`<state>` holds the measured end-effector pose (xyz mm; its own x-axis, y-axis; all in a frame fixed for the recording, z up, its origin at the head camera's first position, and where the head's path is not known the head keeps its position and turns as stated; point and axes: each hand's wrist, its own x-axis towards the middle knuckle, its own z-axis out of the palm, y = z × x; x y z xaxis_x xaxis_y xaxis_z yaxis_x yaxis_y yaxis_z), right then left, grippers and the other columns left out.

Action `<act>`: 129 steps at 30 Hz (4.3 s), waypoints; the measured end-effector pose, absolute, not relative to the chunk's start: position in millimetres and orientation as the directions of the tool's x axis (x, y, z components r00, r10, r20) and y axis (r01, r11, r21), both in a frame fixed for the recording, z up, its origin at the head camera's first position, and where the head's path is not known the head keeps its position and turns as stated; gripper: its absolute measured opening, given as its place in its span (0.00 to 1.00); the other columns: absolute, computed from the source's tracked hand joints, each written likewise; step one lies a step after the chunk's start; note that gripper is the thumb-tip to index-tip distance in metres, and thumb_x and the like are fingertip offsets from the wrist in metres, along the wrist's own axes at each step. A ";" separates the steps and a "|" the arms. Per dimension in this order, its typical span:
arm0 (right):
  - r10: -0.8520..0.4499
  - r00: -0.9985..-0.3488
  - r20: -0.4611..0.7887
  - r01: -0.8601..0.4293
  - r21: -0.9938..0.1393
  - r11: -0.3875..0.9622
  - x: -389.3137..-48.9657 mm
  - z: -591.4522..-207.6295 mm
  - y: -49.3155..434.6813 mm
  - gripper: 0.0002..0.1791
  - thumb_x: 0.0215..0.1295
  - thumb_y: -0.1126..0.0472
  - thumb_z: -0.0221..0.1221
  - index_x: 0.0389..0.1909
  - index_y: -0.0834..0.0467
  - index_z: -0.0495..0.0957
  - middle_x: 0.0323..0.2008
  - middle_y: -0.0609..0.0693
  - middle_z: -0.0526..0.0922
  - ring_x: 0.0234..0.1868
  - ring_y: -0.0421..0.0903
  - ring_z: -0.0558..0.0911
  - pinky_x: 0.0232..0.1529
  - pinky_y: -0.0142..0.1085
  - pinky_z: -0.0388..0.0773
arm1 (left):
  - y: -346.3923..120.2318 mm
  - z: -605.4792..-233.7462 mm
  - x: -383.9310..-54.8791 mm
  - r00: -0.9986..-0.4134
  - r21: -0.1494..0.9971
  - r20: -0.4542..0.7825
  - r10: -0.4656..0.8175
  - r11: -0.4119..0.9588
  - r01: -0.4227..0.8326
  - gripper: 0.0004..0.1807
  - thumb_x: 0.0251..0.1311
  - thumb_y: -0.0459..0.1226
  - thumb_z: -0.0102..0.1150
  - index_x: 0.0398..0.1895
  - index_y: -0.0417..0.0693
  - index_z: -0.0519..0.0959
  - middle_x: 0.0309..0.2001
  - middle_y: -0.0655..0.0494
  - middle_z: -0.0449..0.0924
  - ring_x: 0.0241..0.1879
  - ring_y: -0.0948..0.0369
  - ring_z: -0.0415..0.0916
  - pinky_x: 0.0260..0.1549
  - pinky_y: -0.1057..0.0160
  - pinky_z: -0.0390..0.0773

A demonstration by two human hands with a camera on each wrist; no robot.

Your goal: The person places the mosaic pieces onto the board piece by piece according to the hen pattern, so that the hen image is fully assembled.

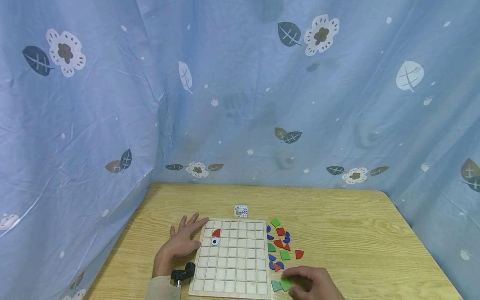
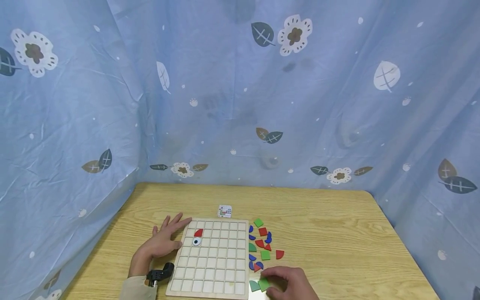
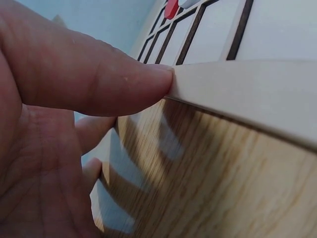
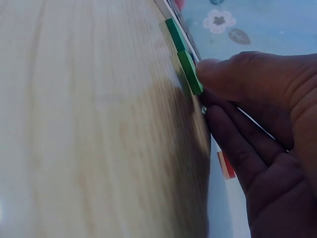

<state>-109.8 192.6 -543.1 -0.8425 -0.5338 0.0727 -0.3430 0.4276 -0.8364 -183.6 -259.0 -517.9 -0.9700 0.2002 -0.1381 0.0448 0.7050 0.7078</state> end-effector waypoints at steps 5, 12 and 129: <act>-0.537 -0.833 0.136 -0.406 -0.809 0.424 -110.4 -542.6 190.2 0.16 0.69 0.55 0.74 0.56 0.51 0.91 0.52 0.43 0.94 0.51 0.33 0.88 0.55 0.26 0.83 | -259.0 -515.4 -183.1 -0.969 0.715 -0.140 0.203 0.698 0.043 0.46 0.56 0.26 0.63 0.84 0.53 0.70 0.89 0.37 0.46 0.87 0.28 0.25 0.72 0.17 0.16; -0.552 -0.819 0.156 -0.416 -0.823 0.386 -109.3 -543.2 188.1 0.17 0.66 0.65 0.73 0.55 0.54 0.91 0.51 0.46 0.94 0.50 0.32 0.87 0.53 0.26 0.83 | -258.2 -517.0 -183.9 -0.970 0.710 -0.133 0.202 0.703 0.049 0.47 0.55 0.27 0.63 0.83 0.52 0.70 0.89 0.36 0.46 0.87 0.27 0.26 0.72 0.16 0.18; -0.595 -0.755 0.275 -0.579 -0.705 0.409 -174.5 -524.8 -7.7 0.12 0.67 0.64 0.74 0.50 0.53 0.93 0.48 0.42 0.94 0.52 0.35 0.90 0.55 0.32 0.87 | -259.5 -514.8 -183.7 -0.969 0.704 -0.131 0.209 0.708 0.058 0.45 0.58 0.27 0.65 0.83 0.53 0.71 0.89 0.36 0.47 0.87 0.28 0.26 0.72 0.15 0.19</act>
<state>-174.5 -7.7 -524.8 -0.7551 -0.5950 0.2752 -0.5793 0.4091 -0.7051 -183.7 -259.5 -514.8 -0.9691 0.2089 -0.1311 0.0575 0.7084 0.7035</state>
